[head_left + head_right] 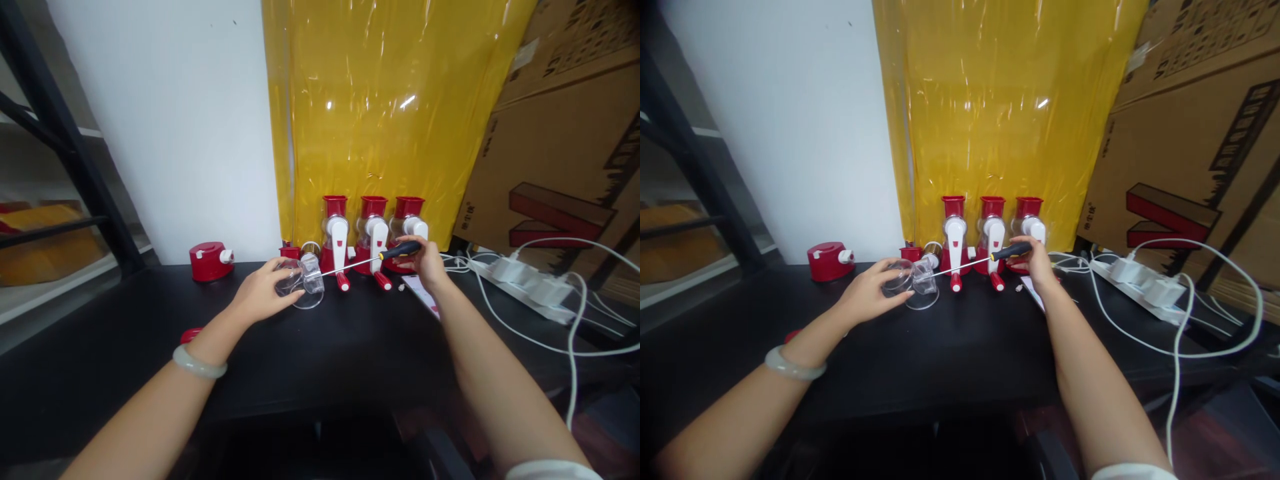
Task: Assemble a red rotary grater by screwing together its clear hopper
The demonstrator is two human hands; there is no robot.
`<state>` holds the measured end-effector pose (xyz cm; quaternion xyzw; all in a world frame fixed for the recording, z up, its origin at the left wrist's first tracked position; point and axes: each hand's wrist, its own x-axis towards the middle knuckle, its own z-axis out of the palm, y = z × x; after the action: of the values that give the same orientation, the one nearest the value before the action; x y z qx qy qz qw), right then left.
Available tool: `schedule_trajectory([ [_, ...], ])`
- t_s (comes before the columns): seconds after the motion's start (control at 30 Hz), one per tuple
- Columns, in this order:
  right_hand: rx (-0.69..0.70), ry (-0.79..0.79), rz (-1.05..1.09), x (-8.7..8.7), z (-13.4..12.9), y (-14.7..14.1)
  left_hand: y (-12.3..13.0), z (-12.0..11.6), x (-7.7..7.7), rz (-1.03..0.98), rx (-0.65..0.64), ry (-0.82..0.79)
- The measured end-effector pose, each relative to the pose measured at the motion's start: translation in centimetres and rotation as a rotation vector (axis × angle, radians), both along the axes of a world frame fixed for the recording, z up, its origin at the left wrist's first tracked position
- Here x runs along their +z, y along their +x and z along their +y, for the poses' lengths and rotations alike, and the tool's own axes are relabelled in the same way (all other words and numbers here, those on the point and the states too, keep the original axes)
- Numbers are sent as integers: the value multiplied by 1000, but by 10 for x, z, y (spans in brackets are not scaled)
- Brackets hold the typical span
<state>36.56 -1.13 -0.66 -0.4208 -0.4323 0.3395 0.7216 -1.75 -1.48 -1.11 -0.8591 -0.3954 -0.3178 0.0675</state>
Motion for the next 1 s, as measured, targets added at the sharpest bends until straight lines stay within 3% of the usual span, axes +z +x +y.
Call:
schedule_trajectory([
  [0.3,65,18,-18,-1,0,8,2,-3,2,8,14,-1],
  [0.6,-33,113,-87,-5,6,6,1,-2,2,-3,-11,9],
  [0.8,-7,99,-197,-6,5,9,1,-2,1,6,-18,27],
  [1.0,96,39,-103,-7,5,13,1,0,1,-6,-19,33],
])
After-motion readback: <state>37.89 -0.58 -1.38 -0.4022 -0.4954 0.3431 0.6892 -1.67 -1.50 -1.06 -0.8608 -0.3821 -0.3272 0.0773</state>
